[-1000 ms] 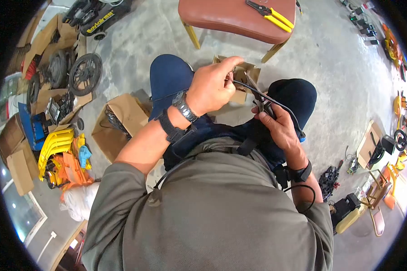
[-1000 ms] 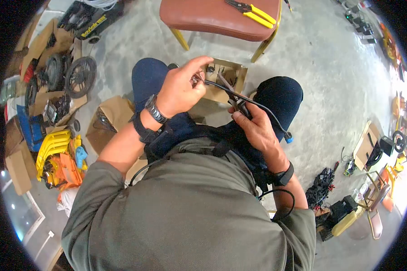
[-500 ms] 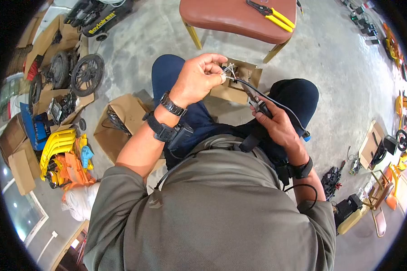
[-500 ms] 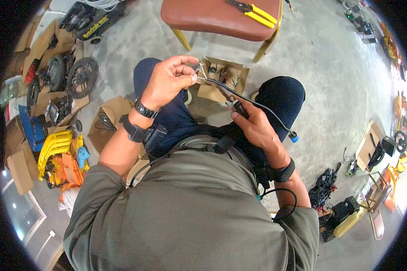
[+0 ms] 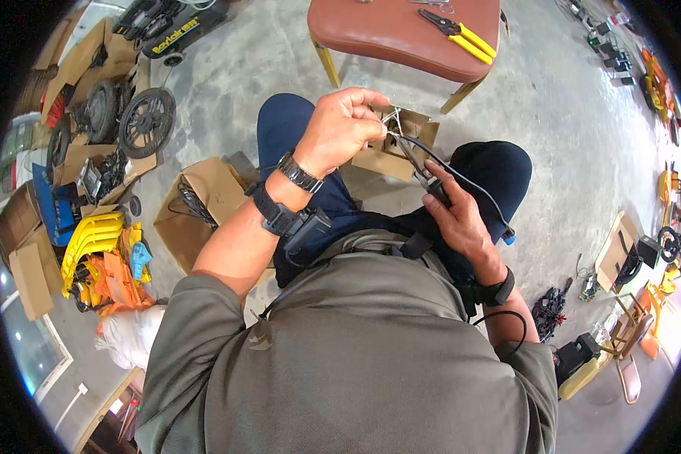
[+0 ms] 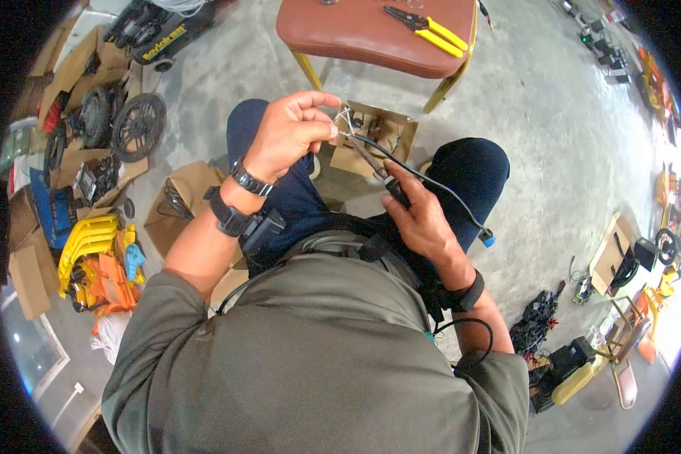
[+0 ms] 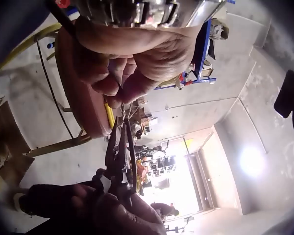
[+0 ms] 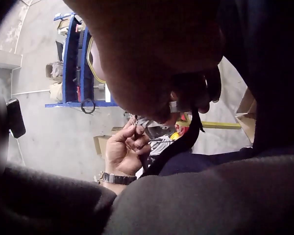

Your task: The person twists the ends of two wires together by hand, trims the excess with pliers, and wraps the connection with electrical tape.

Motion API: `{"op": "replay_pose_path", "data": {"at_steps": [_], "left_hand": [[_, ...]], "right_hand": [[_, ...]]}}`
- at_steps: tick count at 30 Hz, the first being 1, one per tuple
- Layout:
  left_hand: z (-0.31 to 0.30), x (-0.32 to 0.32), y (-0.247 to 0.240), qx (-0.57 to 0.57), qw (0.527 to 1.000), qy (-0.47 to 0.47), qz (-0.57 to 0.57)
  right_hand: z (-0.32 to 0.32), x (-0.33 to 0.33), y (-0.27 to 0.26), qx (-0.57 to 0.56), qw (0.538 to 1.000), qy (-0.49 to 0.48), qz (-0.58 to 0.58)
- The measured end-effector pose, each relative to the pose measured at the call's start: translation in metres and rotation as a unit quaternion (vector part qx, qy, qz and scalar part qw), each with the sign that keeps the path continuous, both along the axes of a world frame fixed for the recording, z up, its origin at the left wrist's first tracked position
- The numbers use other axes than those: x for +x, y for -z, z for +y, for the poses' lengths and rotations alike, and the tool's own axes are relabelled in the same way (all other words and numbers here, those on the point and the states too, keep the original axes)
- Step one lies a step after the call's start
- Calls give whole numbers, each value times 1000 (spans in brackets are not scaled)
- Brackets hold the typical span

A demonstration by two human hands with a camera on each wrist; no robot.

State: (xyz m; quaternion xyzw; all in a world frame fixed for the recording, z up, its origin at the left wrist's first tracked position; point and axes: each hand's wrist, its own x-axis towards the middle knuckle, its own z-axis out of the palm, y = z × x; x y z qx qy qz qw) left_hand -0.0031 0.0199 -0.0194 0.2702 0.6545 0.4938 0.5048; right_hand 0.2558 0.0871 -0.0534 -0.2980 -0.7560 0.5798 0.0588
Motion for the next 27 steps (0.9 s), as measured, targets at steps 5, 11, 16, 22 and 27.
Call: {"op": "replay_pose_path", "data": {"at_steps": [5, 11, 16, 22, 27], "left_hand": [[1, 1, 6, 0, 1000, -17, -23], [0, 3, 10, 12, 1000, -20, -8], [-1, 4, 12, 32, 999, -16, 26], [0, 8, 1, -3, 998, -50, -35], [-1, 10, -13, -9, 997, -57, -48]], "right_hand": [[1, -4, 9, 28, 999, -3, 18], [-4, -6, 11, 62, 997, 7, 42], [-6, -7, 9, 74, 997, 18, 29], [-4, -10, 12, 92, 995, 20, 37], [-1, -13, 20, 158, 986, 1, 53]]}}
